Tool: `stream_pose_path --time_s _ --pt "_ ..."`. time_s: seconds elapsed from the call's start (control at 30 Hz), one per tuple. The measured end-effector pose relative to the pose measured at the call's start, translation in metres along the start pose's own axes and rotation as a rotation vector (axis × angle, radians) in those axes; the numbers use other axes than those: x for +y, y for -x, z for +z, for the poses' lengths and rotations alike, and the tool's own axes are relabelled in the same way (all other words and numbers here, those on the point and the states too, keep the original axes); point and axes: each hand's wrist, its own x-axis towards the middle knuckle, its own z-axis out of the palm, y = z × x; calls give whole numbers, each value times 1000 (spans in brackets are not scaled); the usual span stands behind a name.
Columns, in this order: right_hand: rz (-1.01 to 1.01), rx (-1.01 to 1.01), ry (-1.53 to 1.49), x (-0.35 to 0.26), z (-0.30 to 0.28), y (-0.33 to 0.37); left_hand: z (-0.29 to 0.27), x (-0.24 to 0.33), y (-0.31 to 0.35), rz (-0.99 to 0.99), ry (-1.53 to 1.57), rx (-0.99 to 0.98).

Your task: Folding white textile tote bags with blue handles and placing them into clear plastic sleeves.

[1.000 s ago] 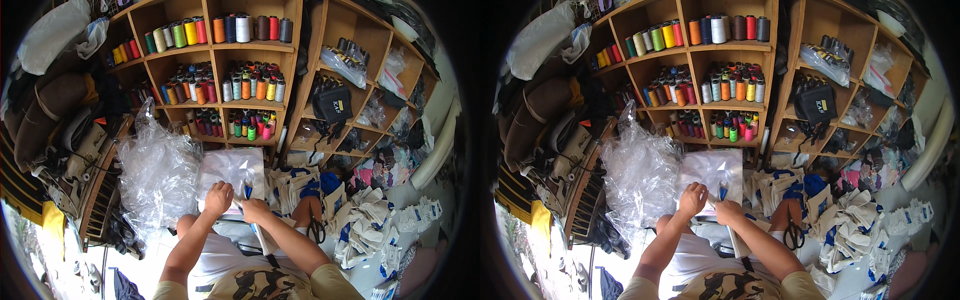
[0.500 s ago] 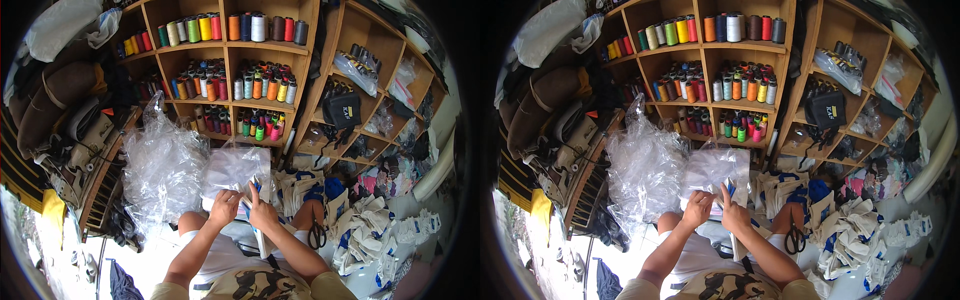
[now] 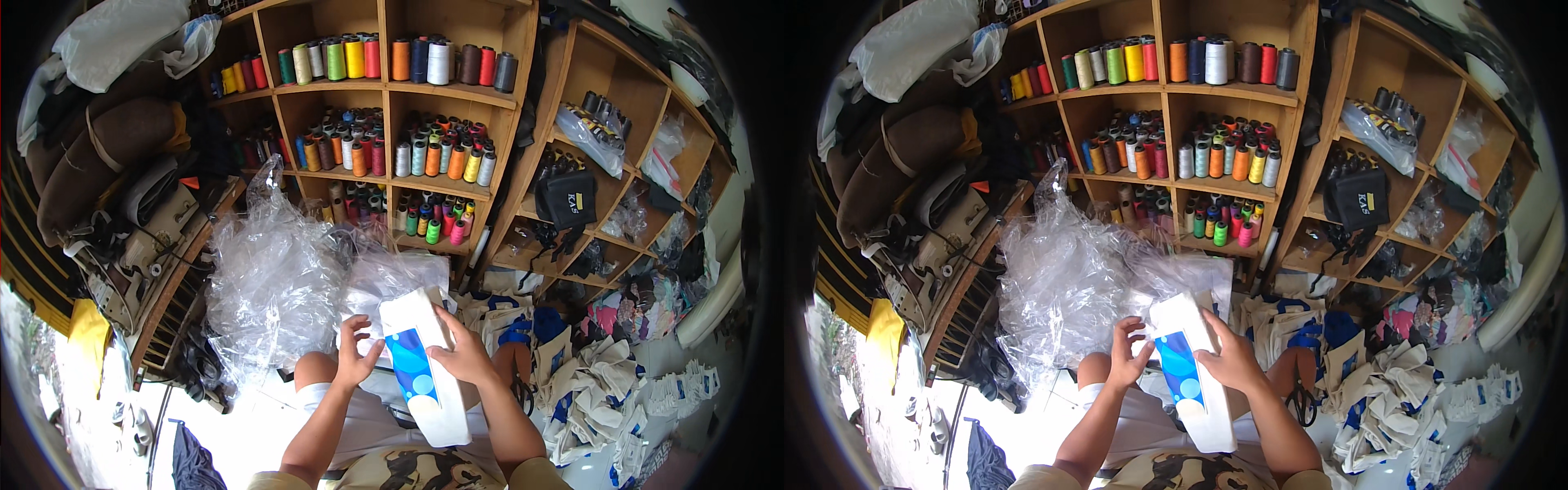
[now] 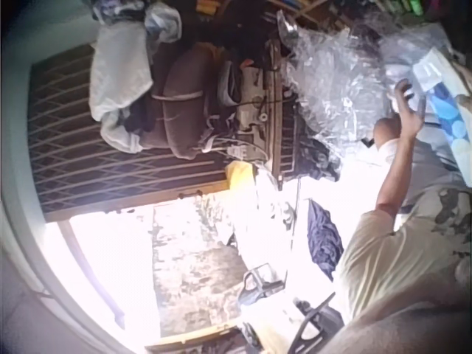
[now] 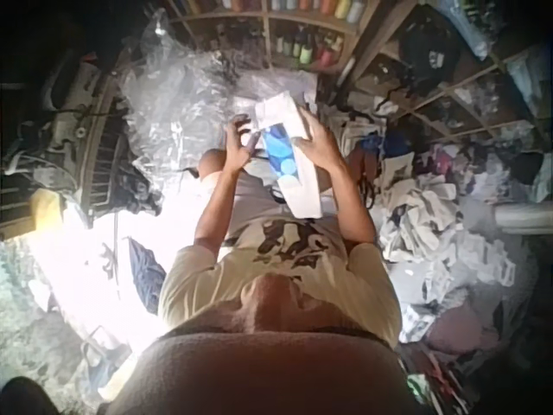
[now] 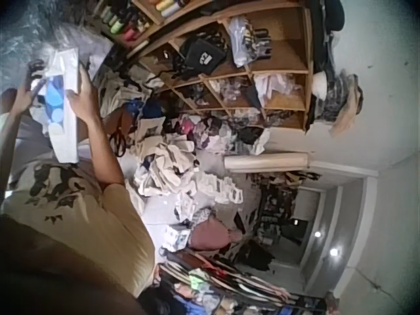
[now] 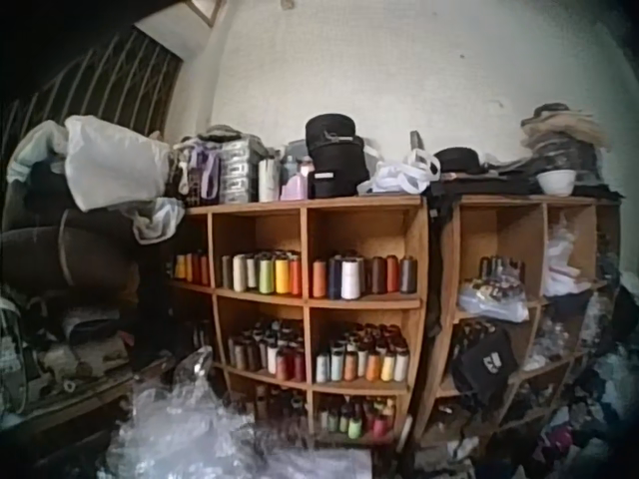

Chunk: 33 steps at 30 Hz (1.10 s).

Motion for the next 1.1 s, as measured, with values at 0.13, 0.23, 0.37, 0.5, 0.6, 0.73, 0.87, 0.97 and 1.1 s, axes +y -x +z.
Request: stream_pose_path --time_s 0.13,0.23,0.37,0.5,0.6,0.73,0.87,0.97,1.1 --pt "-52 -3 -78 16 -5 3 22 22 -19 -48 412 11" --pt "55 -16 -122 9 -10 7 25 8 -24 -82 196 82" --pt "-45 42 -76 14 -9 9 35 10 -18 66 -206 186" --pt "90 144 79 -4 -11 12 40 7 5 48 -190 95" --pt "150 199 178 -5 -8 9 47 26 36 15 -243 -76" --pt "105 206 267 -7 -4 13 36 25 58 174 -26 -225" --pt "73 133 261 -15 4 16 33 -4 42 -456 777 -1" --pt "56 99 269 -15 17 13 33 5 8 -823 1332 -150" --pt "162 -56 322 -39 26 12 46 5 6 -812 1410 -124"
